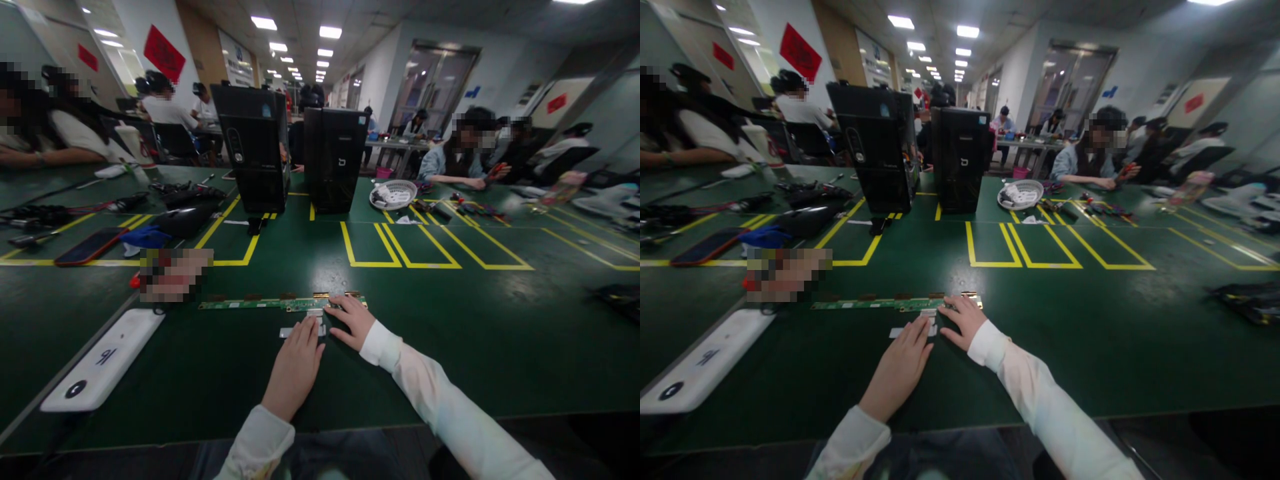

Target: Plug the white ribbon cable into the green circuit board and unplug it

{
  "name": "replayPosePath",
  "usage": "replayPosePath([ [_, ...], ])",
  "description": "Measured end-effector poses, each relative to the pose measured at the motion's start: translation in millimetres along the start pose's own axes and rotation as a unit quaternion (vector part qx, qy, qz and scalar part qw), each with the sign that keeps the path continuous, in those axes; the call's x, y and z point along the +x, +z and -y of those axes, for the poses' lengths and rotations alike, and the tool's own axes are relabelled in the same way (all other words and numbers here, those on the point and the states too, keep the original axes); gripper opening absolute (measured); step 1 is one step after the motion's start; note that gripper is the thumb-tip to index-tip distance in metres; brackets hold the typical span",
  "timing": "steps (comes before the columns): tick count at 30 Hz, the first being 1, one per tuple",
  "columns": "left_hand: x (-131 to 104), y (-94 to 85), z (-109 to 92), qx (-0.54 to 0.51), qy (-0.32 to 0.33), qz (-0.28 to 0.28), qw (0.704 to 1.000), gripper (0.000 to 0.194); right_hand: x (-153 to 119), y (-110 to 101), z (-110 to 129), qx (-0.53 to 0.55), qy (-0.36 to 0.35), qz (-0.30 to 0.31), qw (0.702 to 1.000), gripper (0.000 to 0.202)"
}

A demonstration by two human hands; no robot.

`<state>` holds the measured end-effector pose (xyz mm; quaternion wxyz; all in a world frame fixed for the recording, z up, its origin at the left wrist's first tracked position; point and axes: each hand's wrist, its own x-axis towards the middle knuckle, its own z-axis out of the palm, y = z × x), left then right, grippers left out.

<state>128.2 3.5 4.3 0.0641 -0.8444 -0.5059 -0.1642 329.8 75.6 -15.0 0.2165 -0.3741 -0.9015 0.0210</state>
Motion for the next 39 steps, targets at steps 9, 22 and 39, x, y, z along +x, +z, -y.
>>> replayPosePath([
  [9, 2, -3.0, -1, -0.004, -0.005, 0.011, 1.0, 0.039, 0, 1, -1, 0.011, -0.002, -0.002, 1.0, 0.049],
  [22, 4, -1.2, -2, -0.001, -0.009, 0.001, 1.0, 0.038, -1, -4, 0, 0.023, -0.003, 0.022, 1.0, 0.053],
  [39, 9, -10.9, 24, -0.052, 0.064, 0.066, 0.994, 0.041, 1, -10, -5, 0.052, -0.008, 0.051, 0.997, 0.058],
])
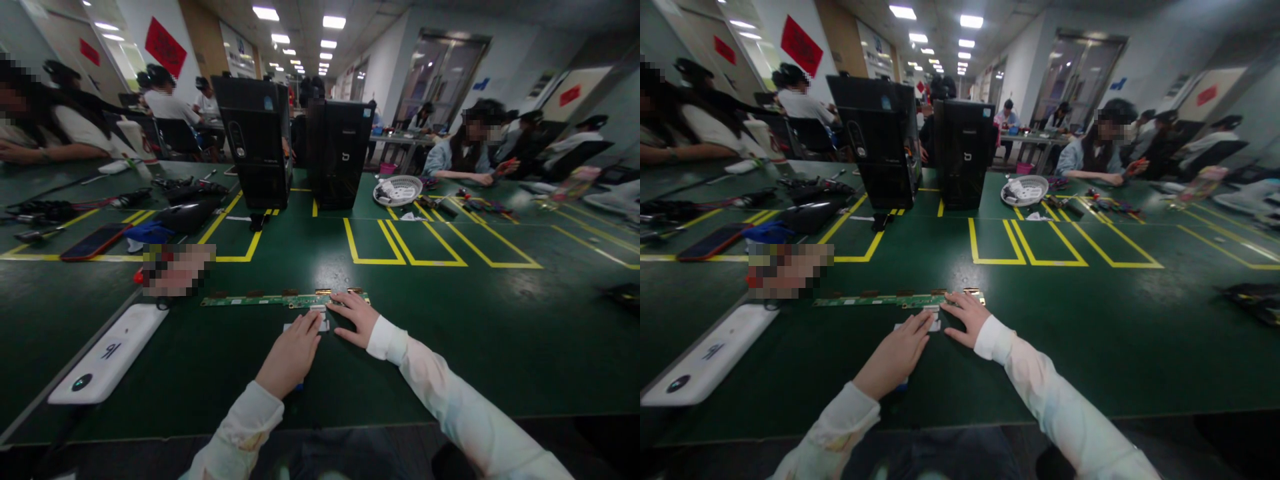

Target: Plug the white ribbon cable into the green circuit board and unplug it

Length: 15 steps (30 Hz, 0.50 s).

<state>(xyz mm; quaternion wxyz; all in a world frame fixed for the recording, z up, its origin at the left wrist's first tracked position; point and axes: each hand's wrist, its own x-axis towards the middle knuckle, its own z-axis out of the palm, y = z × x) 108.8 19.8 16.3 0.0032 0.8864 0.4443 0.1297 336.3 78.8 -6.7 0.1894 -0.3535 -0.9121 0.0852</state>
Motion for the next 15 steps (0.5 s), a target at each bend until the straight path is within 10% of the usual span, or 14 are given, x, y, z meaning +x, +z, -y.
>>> replayPosePath([
  [15, 3.4, -5.8, 8.8, -0.022, 0.008, 0.004, 1.0, 0.042, 2.1, -1.0, -3.0, 0.008, -0.006, 0.005, 1.0, 0.06],
])
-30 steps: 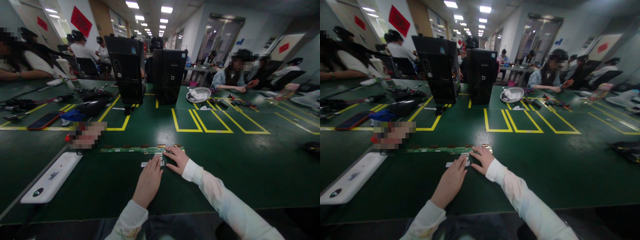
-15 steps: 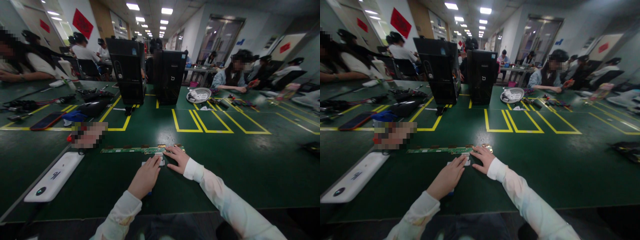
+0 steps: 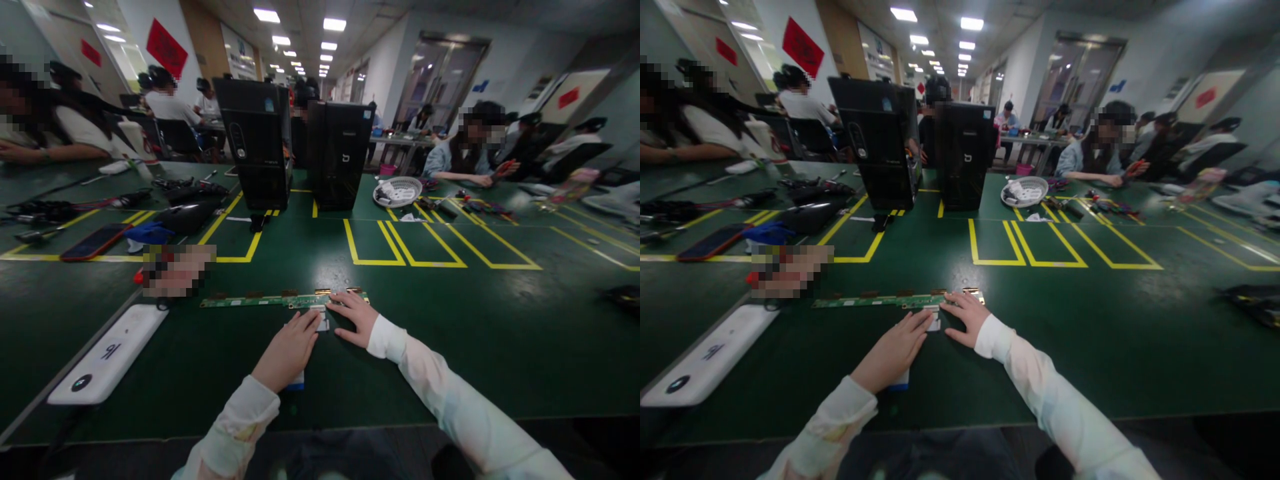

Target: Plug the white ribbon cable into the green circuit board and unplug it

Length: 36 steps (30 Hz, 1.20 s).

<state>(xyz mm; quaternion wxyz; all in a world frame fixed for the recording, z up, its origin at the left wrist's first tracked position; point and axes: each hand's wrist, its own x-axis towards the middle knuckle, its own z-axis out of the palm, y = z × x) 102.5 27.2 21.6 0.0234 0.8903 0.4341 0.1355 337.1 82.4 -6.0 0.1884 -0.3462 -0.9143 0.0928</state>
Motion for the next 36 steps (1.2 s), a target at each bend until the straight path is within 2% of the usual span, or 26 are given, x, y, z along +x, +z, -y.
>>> replayPosePath([
  [8, 3, 1.8, -5, -0.014, -0.01, -0.011, 1.0, 0.04, 1, 2, 2, -0.014, 0.007, -0.011, 1.0, 0.058],
  [11, 4, -7.8, -6, -0.063, -0.02, -0.039, 0.997, 0.041, 2, 2, 3, -0.023, 0.012, -0.007, 1.0, 0.057],
  [14, 0, -21.8, -5, -0.115, -0.067, -0.076, 0.988, 0.042, 2, 1, 3, -0.028, 0.011, -0.006, 1.0, 0.056],
  [19, -25, -35.0, 12, -0.119, -0.13, -0.066, 0.982, 0.041, 2, 3, 2, -0.035, 0.014, -0.006, 0.999, 0.054],
  [24, -63, -27.5, 43, -0.091, -0.188, -0.073, 0.975, 0.043, 1, 6, 1, -0.042, 0.021, -0.006, 0.999, 0.054],
  [27, -79, -17.9, 56, -0.055, -0.191, -0.09, 0.976, 0.043, 1, 5, 3, -0.048, 0.022, -0.008, 0.999, 0.054],
  [31, -86, -6.9, 62, -0.002, -0.157, -0.111, 0.981, 0.04, 4, 0, 11, -0.053, 0.002, -0.009, 0.999, 0.049],
  [36, -84, -4.7, 60, 0.016, -0.159, -0.102, 0.982, 0.04, 10, 3, 28, -0.051, -0.012, -0.005, 0.999, 0.049],
])
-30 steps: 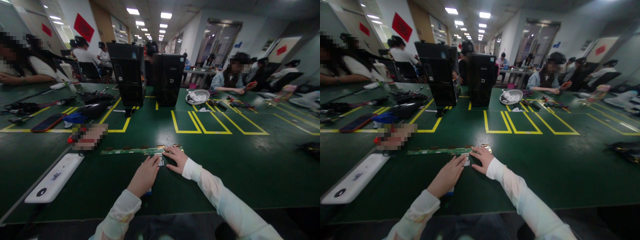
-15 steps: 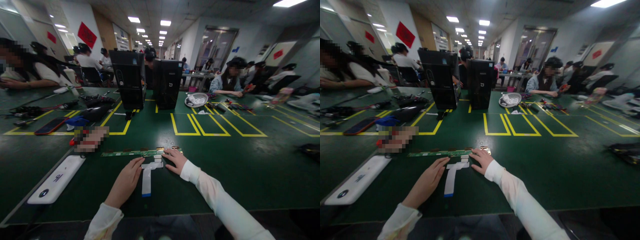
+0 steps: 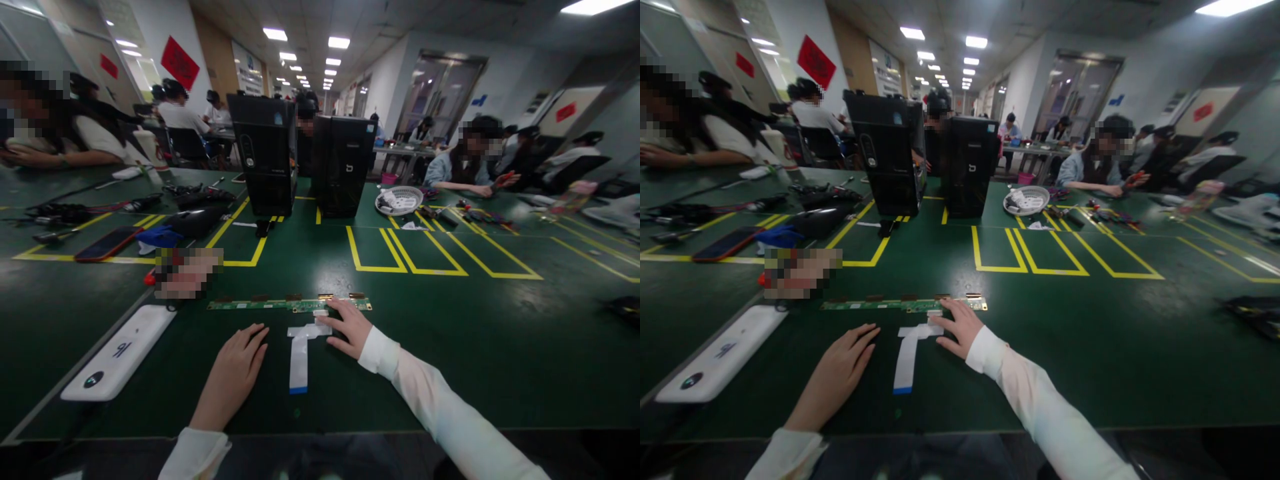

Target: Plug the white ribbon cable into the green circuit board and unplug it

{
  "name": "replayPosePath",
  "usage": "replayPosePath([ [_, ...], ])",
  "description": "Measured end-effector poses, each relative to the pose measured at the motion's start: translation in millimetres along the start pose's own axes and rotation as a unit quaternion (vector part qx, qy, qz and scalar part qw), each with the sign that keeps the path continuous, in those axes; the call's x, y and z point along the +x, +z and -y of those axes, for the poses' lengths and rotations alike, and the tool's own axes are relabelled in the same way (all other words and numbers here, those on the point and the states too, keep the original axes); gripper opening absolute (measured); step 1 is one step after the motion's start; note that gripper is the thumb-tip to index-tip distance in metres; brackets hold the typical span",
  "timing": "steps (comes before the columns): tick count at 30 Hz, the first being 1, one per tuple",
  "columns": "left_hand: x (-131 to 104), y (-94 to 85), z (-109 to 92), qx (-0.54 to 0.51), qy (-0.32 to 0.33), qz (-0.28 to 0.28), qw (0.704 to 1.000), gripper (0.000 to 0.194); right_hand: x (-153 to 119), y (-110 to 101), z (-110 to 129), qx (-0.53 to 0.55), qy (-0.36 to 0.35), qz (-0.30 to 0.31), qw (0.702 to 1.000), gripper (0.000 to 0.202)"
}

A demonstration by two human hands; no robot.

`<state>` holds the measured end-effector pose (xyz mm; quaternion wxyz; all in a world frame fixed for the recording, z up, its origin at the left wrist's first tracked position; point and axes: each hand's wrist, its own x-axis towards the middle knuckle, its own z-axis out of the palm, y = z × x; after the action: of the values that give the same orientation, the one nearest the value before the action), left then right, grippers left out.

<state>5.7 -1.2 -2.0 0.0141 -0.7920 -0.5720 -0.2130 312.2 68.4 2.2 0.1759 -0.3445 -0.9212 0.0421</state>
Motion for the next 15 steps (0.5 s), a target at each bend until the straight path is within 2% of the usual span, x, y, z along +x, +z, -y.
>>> replayPosePath([
  [7, 0, -2.6, -2, -0.004, -0.002, 0.004, 1.0, 0.039, 3, 1, 8, -0.018, 0.035, 0.028, 0.999, 0.05],
  [15, 0, -2.3, -4, -0.009, -0.004, -0.002, 1.0, 0.038, -8, 1, -4, -0.043, 0.028, 0.035, 0.998, 0.049],
])
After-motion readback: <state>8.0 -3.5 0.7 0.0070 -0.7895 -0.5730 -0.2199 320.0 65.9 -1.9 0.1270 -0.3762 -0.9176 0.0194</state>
